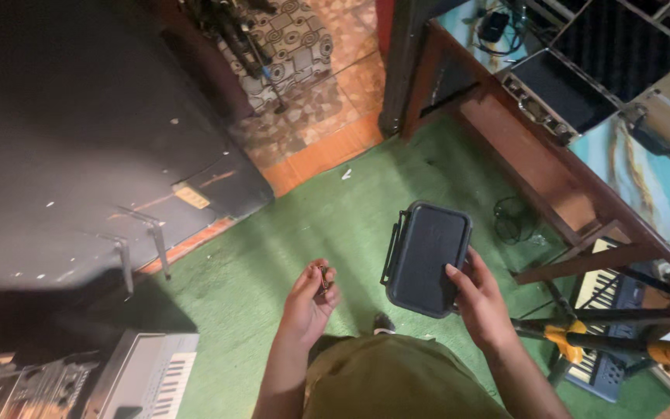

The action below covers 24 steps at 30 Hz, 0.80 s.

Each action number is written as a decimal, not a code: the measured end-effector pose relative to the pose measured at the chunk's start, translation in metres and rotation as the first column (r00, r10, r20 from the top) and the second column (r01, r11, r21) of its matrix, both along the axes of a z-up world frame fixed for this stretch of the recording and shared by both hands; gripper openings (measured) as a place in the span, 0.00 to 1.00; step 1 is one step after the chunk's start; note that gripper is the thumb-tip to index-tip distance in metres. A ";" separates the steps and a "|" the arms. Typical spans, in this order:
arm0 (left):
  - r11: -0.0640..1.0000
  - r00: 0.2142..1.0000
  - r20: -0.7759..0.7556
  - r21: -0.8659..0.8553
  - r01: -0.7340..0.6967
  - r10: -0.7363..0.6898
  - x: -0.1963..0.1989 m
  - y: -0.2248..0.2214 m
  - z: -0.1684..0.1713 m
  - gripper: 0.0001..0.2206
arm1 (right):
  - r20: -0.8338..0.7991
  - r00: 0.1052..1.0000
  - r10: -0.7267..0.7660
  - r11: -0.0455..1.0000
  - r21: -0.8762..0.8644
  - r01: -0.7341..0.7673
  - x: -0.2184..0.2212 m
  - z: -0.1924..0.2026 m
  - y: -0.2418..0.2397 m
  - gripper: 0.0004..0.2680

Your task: The person picks up a device and cables from the floor, places them into a small protective case, and then places that case and some batteries into a larger silver equipment case on a table.

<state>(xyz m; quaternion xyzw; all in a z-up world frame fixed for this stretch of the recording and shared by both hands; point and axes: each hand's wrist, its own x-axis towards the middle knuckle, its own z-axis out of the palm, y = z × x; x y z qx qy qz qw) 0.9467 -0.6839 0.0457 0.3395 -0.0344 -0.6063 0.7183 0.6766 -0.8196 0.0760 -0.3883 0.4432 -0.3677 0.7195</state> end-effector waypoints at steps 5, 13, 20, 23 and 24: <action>0.992 0.999 -0.013 0.116 0.047 -0.046 0.008 -0.054 -0.008 0.10 | 0.010 0.999 -0.036 0.999 -0.029 0.036 0.000 0.003 -0.035 0.25; 0.981 0.974 -0.116 -0.021 0.192 -0.193 0.038 -0.166 -0.030 0.09 | 0.007 0.985 -0.171 0.985 0.004 0.171 0.013 -0.003 -0.098 0.24; 0.928 0.925 -0.074 -0.027 0.372 -0.373 0.073 -0.296 -0.028 0.09 | 0.007 0.934 -0.356 0.934 0.020 0.356 0.042 -0.007 -0.169 0.23; 0.883 0.883 -0.039 0.021 0.470 -0.469 0.092 -0.348 -0.020 0.10 | 0.003 0.902 -0.432 0.902 0.018 0.432 0.057 -0.005 -0.199 0.23; 0.864 0.865 -0.032 0.041 0.501 -0.500 0.099 -0.368 -0.018 0.10 | 0.007 0.885 -0.465 0.885 0.025 0.464 0.062 -0.005 -0.211 0.23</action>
